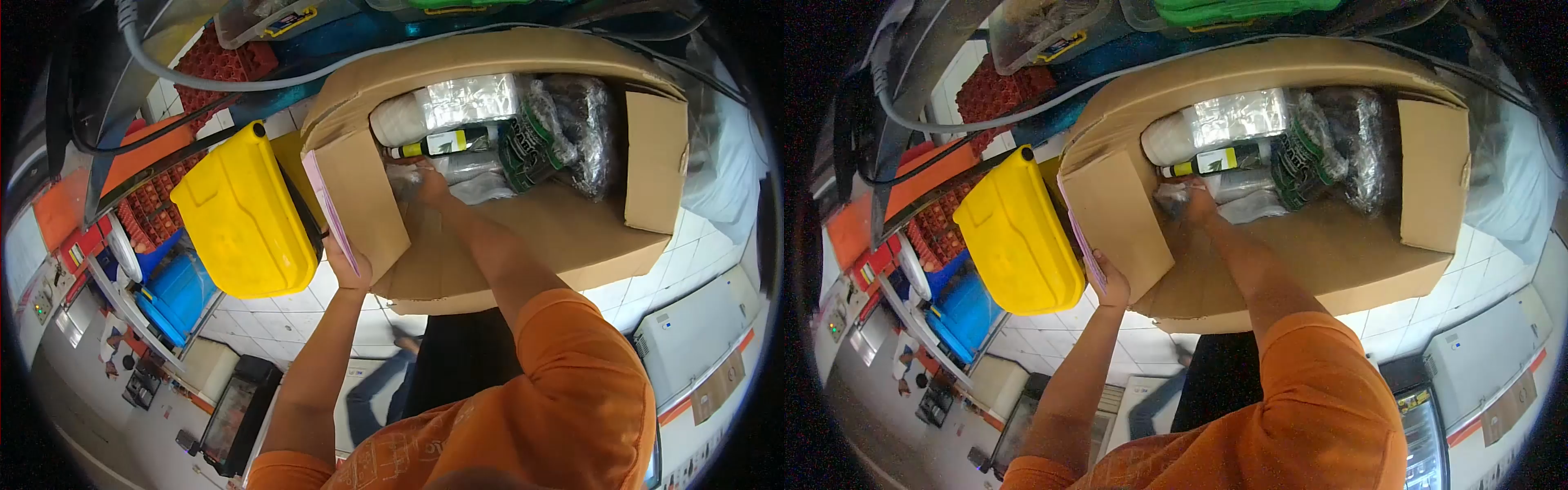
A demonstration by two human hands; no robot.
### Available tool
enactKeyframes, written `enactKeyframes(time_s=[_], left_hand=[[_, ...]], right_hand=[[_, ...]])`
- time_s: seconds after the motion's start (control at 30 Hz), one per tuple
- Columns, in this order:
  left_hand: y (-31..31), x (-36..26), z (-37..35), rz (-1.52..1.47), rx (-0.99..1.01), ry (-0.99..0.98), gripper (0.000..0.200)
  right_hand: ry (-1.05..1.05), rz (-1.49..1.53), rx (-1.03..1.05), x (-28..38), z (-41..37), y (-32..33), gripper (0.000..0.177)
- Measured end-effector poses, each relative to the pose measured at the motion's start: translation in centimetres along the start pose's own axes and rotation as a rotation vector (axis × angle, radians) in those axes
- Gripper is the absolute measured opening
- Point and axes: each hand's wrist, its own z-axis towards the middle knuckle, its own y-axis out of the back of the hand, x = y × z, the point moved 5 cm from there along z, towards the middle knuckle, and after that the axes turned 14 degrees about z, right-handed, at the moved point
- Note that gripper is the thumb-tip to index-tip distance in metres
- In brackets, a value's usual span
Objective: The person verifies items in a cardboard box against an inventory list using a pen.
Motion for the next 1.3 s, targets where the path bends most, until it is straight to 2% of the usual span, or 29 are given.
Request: enactKeyframes(time_s=[0.03,0.07,0.13,0.17,0.23,0.27,0.33,0.37,0.4,0.43,0.47,0.5,0.53,0.57,0.63,0.7,0.77,0.83,0.87,0.9,0.93,0.97,1.03,1.1,1.17,1.2,1.23,1.27,1.3], left_hand=[[0.1,0.0,-0.1,-0.044,-0.005,0.039,0.031],[0.3,0.1,-0.3,-0.086,-0.010,0.080,0.032],[0.6,0.5,-0.6,-0.136,-0.020,0.122,0.034],[0.6,0.3,-0.5,0.001,-0.006,0.018,0.033],[0.6,0.1,-0.4,0.141,0.001,-0.087,0.032],[0.6,0.2,-0.5,0.160,0.003,-0.108,0.031],[0.5,0.0,-0.5,0.188,0.003,-0.127,0.029],[0.4,0.5,-0.5,-0.124,0.000,0.053,0.027],[0.0,0.7,-0.5,-0.437,-0.001,0.232,0.026],[0.0,-0.2,-0.2,-0.433,0.002,0.231,0.026],[-0.4,-1.1,0.1,-0.588,0.069,0.293,0.026],[-0.8,-1.5,0.1,-0.740,0.137,0.357,0.026],[-0.8,-1.2,0.0,-0.733,0.141,0.357,0.026],[-0.7,-0.6,0.0,-0.689,0.111,0.325,0.026],[-0.7,0.4,0.0,-0.643,0.083,0.282,0.025],[0.0,-0.6,-0.2,-0.103,-0.009,-0.044,0.024],[0.2,-1.0,-0.6,0.016,-0.045,-0.069,0.022],[0.3,-0.5,-0.6,0.127,-0.079,-0.106,0.020],[0.6,1.2,-0.9,0.118,-0.100,-0.049,0.020],[0.8,2.4,-1.4,0.111,-0.121,0.013,0.020],[0.8,0.6,-1.3,0.265,-0.168,0.007,0.024],[0.6,0.5,-1.3,0.263,-0.163,0.009,0.024],[0.6,0.8,-1.0,0.187,-0.098,0.024,0.029],[0.8,1.8,-1.1,0.191,-0.094,-0.005,0.031],[0.9,2.1,-1.4,0.220,-0.038,0.173,0.057],[1.0,2.5,-1.5,0.222,-0.040,0.178,0.057],[1.0,2.6,-1.3,0.251,-0.098,0.093,0.043],[1.1,2.3,-1.2,0.275,-0.160,0.006,0.032],[1.2,2.2,-1.1,0.265,-0.166,0.011,0.032]], right_hand=[[-0.015,0.165,-0.057,0.5,-0.7,1.0,0.038],[-0.017,0.156,-0.049,0.8,-1.0,2.0,0.038],[-0.556,0.830,-0.083,-2.5,-1.5,3.2,0.041],[-0.551,0.822,-0.078,-3.6,-1.3,4.2,0.041],[-0.889,0.910,0.331,-6.8,-2.0,2.6,0.042],[-0.887,0.909,0.336,-7.0,-1.8,2.4,0.042],[-0.830,0.503,0.485,-5.2,-1.9,2.9,0.047],[-0.829,0.505,0.490,-4.5,-1.9,2.0,0.047],[-0.643,0.241,0.475,-4.2,-1.1,1.0,0.047],[-0.454,-0.017,0.449,-4.0,-0.5,-0.2,0.047],[-0.456,-0.011,0.446,-4.9,-0.8,-2.7,0.047],[-0.374,-0.172,0.382,-6.3,-1.2,-5.8,0.046],[-0.289,-0.330,0.316,-6.5,-1.6,-7.5,0.045],[-0.288,-0.325,0.311,-5.0,-2.4,-7.4,0.045],[-0.279,-0.259,0.047,-2.0,-3.4,-5.1,0.044],[-0.341,-0.270,-0.011,-2.3,-2.4,-4.0,0.042],[-0.418,-0.284,-0.062,-3.5,-2.3,-3.2,0.040],[-0.434,-0.262,0.206,-4.2,-1.2,-3.1,0.035],[-0.442,-0.263,0.203,-4.1,-0.5,-3.0,0.035],[-0.406,-0.328,0.327,-4.0,-0.1,-4.6,0.032],[-0.368,-0.392,0.452,-4.1,0.0,-6.4,0.033],[-0.373,-0.393,0.452,-5.1,0.0,-8.8,0.033],[-0.627,0.235,-0.332,-8.9,-0.4,-10.6,0.036],[-0.550,0.380,-0.336,-8.7,0.2,-9.1,0.036],[-0.467,0.525,-0.329,-7.5,0.7,-5.9,0.036],[-0.276,0.328,-0.115,-6.1,1.1,-3.8,0.038],[-0.082,0.127,0.096,-4.3,1.1,-2.5,0.042],[-0.078,0.119,0.099,-3.1,1.2,-0.8,0.042],[-0.164,0.143,0.178,-2.3,1.1,0.4,0.045]])
